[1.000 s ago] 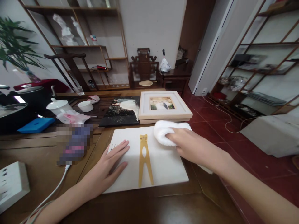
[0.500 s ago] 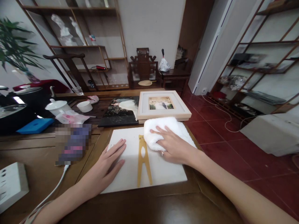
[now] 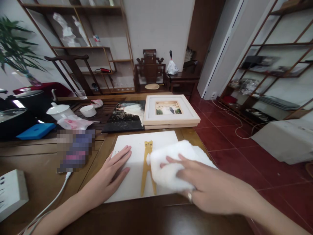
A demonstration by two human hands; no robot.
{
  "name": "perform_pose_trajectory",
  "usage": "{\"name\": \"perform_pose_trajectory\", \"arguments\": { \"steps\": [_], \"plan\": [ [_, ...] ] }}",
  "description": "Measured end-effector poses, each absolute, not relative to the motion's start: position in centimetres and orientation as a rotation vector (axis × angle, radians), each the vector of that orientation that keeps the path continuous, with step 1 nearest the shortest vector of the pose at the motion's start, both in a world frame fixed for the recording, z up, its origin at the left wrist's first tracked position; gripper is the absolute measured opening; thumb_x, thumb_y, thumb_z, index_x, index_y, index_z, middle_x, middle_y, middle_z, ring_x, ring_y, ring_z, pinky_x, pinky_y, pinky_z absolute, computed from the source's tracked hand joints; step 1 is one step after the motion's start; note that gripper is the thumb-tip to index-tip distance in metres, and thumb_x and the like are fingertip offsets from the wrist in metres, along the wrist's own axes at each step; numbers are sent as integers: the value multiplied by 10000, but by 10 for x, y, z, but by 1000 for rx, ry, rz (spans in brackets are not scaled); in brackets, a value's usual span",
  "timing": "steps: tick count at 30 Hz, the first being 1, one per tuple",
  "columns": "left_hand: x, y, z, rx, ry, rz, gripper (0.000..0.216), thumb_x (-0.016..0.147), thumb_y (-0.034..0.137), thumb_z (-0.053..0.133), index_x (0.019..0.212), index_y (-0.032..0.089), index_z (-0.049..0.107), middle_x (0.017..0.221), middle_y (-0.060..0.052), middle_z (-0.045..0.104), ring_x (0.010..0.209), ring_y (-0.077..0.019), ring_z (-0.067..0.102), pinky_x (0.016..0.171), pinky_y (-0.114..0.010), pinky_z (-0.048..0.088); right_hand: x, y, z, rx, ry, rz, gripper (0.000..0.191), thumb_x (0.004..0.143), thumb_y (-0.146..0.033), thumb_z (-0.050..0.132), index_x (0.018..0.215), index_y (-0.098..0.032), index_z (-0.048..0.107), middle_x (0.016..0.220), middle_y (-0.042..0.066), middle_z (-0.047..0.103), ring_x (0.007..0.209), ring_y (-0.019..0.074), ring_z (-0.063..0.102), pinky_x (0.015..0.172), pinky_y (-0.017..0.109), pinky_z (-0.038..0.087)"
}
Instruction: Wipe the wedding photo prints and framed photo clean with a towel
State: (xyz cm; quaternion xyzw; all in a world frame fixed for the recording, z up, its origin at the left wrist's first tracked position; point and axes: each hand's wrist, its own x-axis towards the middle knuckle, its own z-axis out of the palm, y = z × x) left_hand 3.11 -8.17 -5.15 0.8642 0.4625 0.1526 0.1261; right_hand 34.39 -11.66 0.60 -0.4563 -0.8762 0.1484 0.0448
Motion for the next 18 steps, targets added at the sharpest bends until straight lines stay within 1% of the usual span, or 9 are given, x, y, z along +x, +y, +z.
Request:
{"name": "perform_pose_trajectory", "arguments": {
  "steps": [2,5,6,8,10,12,14,16,18],
  "plan": [
    [31,-82,-51,2513,1347,439,455,942,273,356,1390,190,349,1484,-121,321,1384,-264,235,1103,-562,162,333,-92,4,-1353,-2709,485,205,851,-277,502,932,-199,673,1426,33,391,1326,280,311,1021,421,401],
    [32,-82,-50,2514,1362,413,457,944,279,349,1389,175,350,1485,-119,320,1385,-262,231,1107,-557,158,319,-60,-7,-1248,-2685,349,341,897,-408,473,936,-140,680,1454,102,333,1371,305,170,1098,488,250],
    [33,-82,-50,2517,1370,399,457,947,279,342,1390,169,348,1487,-118,316,1387,-257,226,1110,-553,156,316,-52,-13,-1209,-2676,279,348,898,-410,474,949,-133,680,1471,107,295,1378,310,130,1107,506,210],
    [34,-83,-49,2522,1384,365,458,952,276,326,1393,154,340,1494,-116,301,1393,-245,211,1114,-545,153,313,-42,-23,-1162,-2678,159,302,888,-337,488,1017,-128,664,1496,107,224,1385,314,71,1107,546,158],
    [34,-83,-49,2527,1391,334,461,957,275,314,1399,143,328,1500,-115,285,1398,-235,197,1118,-539,147,313,-40,-26,-1142,-2720,116,252,841,-228,505,1003,-118,663,1492,120,228,1386,311,68,1105,569,124],
    [33,-83,-49,2537,1392,319,465,959,279,306,1401,135,322,1504,-115,276,1402,-227,183,1122,-534,138,315,-47,-21,-1129,-2783,165,208,767,-141,507,885,-106,674,1469,144,284,1385,304,98,1114,560,109],
    [32,-84,-49,2548,1390,317,466,961,286,302,1399,129,324,1504,-117,274,1404,-225,175,1124,-533,133,318,-63,-9,-1132,-2834,278,210,704,-90,493,819,-101,668,1455,160,308,1382,305,113,1118,551,117],
    [31,-84,-50,2555,1387,320,464,960,288,303,1395,127,331,1501,-120,279,1404,-227,177,1122,-535,136,323,-87,4,-1167,-2863,415,263,653,-56,476,823,-115,669,1461,134,303,1377,305,129,1113,537,172],
    [31,-84,-51,2561,1383,330,459,960,285,305,1390,130,339,1498,-123,286,1401,-230,187,1120,-538,144,330,-113,15,-1178,-2891,538,344,625,-37,469,874,-153,677,1473,67,290,1369,299,168,1105,508,233]
  ]
}}
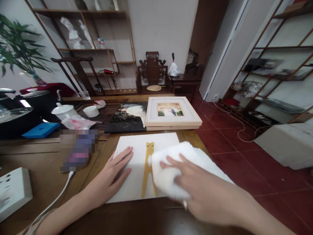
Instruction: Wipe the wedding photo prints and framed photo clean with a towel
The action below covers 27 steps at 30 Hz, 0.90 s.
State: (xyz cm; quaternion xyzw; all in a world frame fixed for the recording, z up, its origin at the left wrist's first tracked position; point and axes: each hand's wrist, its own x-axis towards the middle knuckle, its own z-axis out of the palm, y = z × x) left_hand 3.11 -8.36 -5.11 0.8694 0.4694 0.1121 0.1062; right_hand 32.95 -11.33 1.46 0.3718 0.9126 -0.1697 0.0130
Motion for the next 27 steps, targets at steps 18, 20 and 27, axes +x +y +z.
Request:
{"name": "perform_pose_trajectory", "arguments": {
  "steps": [18,20,27],
  "plan": [
    [32,-83,-50,2536,1369,403,453,945,265,352,1386,161,355,1486,-117,318,1384,-257,235,1108,-550,175,272,-38,-25,1399,3040,-169,352,732,-108,509,1052,-139,652,1462,113,336,1362,355,189,1074,605,167],
    [31,-82,-51,2540,1363,420,455,944,264,354,1388,166,352,1484,-116,321,1383,-259,238,1107,-555,171,270,-52,-24,1304,3056,-160,291,695,-106,531,940,-120,687,1468,136,315,1361,372,170,1079,598,155],
    [30,-81,-55,2556,1342,405,448,945,195,297,1389,172,349,1483,-121,323,1384,-256,236,1096,-568,192,266,-133,-31,939,3181,-188,465,726,-158,544,1187,-132,605,1453,92,349,1357,365,197,1098,580,173]
  ]
}}
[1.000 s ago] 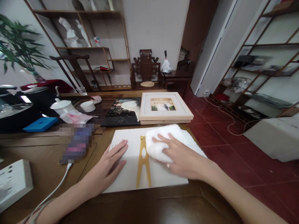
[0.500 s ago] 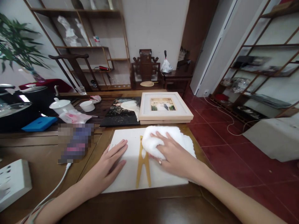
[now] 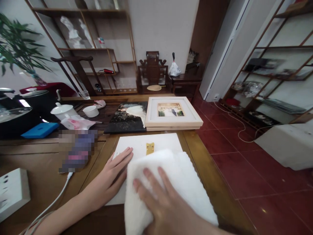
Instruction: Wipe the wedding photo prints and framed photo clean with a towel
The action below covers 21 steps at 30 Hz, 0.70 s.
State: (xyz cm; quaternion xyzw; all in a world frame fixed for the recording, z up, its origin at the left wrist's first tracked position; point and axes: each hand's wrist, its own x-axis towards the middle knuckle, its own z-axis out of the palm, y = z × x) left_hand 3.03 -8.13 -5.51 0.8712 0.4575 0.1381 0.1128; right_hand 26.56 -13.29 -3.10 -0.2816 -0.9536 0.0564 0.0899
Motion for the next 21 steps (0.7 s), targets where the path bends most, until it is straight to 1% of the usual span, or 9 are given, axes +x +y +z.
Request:
{"name": "perform_pose_trajectory", "arguments": {
  "steps": [1,2,3,5,7,10,14,17,21],
  "plan": [
    [30,-81,-55,2556,1343,413,457,939,169,285,1392,177,345,1484,-117,322,1383,-253,238,1097,-566,191,266,-136,-32,-819,-2840,168,529,742,-145,524,1270,-125,535,1439,79,377,1360,334,213,1109,548,183],
    [30,-81,-55,2556,1342,421,467,933,147,275,1394,181,342,1485,-112,322,1383,-250,241,1100,-561,190,266,-136,-31,-801,-2848,192,546,750,-143,520,1295,-131,510,1439,69,380,1364,313,211,1116,529,179],
    [30,-81,-54,2554,1341,423,474,931,135,267,1396,186,341,1485,-107,322,1382,-247,243,1102,-557,191,266,-132,-29,-782,-2858,238,515,748,-162,536,1264,-149,544,1455,64,354,1371,309,193,1119,528,160],
    [31,-81,-52,2549,1337,413,472,937,137,261,1396,204,345,1486,-94,324,1381,-244,246,1101,-552,201,268,-118,-23,-768,-2853,339,362,734,-243,592,1084,-183,666,1493,66,279,1379,331,148,1115,552,112],
    [32,-81,-51,2543,1334,405,465,944,153,267,1395,231,351,1488,-78,324,1381,-247,245,1097,-557,208,270,-97,-17,-803,-2811,367,273,755,-320,602,966,-176,697,1498,89,270,1377,338,149,1111,554,107],
    [32,-82,-50,2539,1345,428,460,947,179,294,1401,230,343,1488,-77,324,1380,-258,247,1098,-561,196,270,-62,-14,-885,-2731,266,264,846,-343,524,939,-149,676,1462,124,339,1372,296,197,1113,515,148],
    [31,-82,-52,2532,1348,455,449,949,193,308,1395,202,354,1484,-94,330,1375,-252,261,1106,-546,178,269,-31,-20,-1013,-2634,157,238,868,-303,496,916,-140,663,1414,164,406,1353,295,258,1094,542,184],
    [31,-82,-52,2520,1344,489,448,949,187,309,1392,216,360,1478,-89,342,1371,-249,272,1108,-540,174,269,-31,-22,-1003,-2689,170,242,838,-244,510,982,-126,664,1401,179,419,1348,319,260,1074,566,206],
    [31,-82,-52,2520,1345,465,464,943,161,297,1400,229,346,1481,-80,338,1376,-245,258,1106,-545,179,268,-69,-20,-887,-2834,239,320,706,-200,607,1014,-158,683,1457,137,344,1361,382,165,1071,608,160]
  ]
}}
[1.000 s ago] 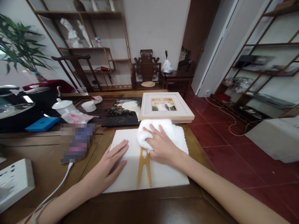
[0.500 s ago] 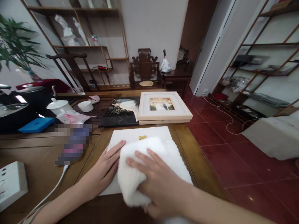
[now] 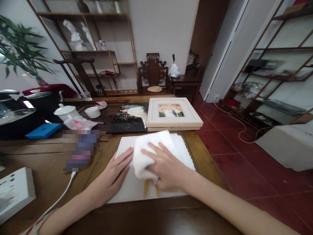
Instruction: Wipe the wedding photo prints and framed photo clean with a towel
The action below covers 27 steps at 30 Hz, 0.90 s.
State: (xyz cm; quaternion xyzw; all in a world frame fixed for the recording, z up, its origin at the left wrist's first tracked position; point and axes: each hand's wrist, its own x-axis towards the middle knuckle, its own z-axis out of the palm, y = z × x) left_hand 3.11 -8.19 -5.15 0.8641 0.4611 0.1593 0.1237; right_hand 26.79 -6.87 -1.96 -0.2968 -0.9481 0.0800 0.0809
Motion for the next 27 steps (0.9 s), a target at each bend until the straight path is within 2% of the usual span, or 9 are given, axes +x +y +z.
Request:
{"name": "perform_pose_trajectory", "arguments": {
  "steps": [3,7,12,15,19,24,27],
  "plan": [
    [31,-82,-52,2525,1336,447,472,933,134,292,1391,226,355,1480,-86,340,1378,-244,254,1099,-548,201,268,-107,-15,-824,-2909,323,319,694,-257,639,996,-174,700,1471,128,315,1351,423,146,1062,639,147],
    [30,-82,-53,2532,1341,441,484,916,103,277,1386,187,361,1473,-111,347,1377,-247,257,1099,-555,195,272,-129,-6,-743,-2949,407,370,787,-178,534,1144,-168,632,1437,107,380,1342,356,248,1068,577,247],
    [30,-82,-52,2533,1337,416,470,932,134,279,1393,194,349,1483,-103,329,1382,-241,244,1104,-548,191,279,-89,-10,-800,-2840,362,340,703,-217,603,1035,-170,662,1456,119,352,1363,348,196,1086,594,144],
    [30,-82,-51,2533,1347,418,465,940,151,274,1399,180,342,1484,-107,325,1382,-241,246,1103,-546,194,274,-54,-17,-911,-2739,245,262,786,-197,530,1006,-132,657,1424,156,394,1363,304,222,1094,549,165],
    [30,-82,-51,2522,1350,457,459,948,166,285,1402,203,344,1485,-90,328,1379,-239,253,1106,-542,187,260,-27,-20,-1045,-2627,202,284,863,-242,465,1061,-141,643,1419,151,403,1354,320,242,1065,582,210],
    [31,-82,-52,2480,1362,490,475,950,165,260,1419,209,311,1484,-82,333,1377,-231,258,1111,-533,184,253,-47,-16,-979,-2794,186,328,716,-163,574,1027,-150,679,1435,156,376,1364,363,176,1067,615,129],
    [30,-81,-56,2464,1366,536,485,937,141,254,1413,201,324,1478,-88,342,1379,-230,251,1109,-527,212,251,-84,-14,-859,-2897,215,256,682,-231,636,917,-168,715,1463,154,323,1353,420,145,1057,646,100]
  ]
}}
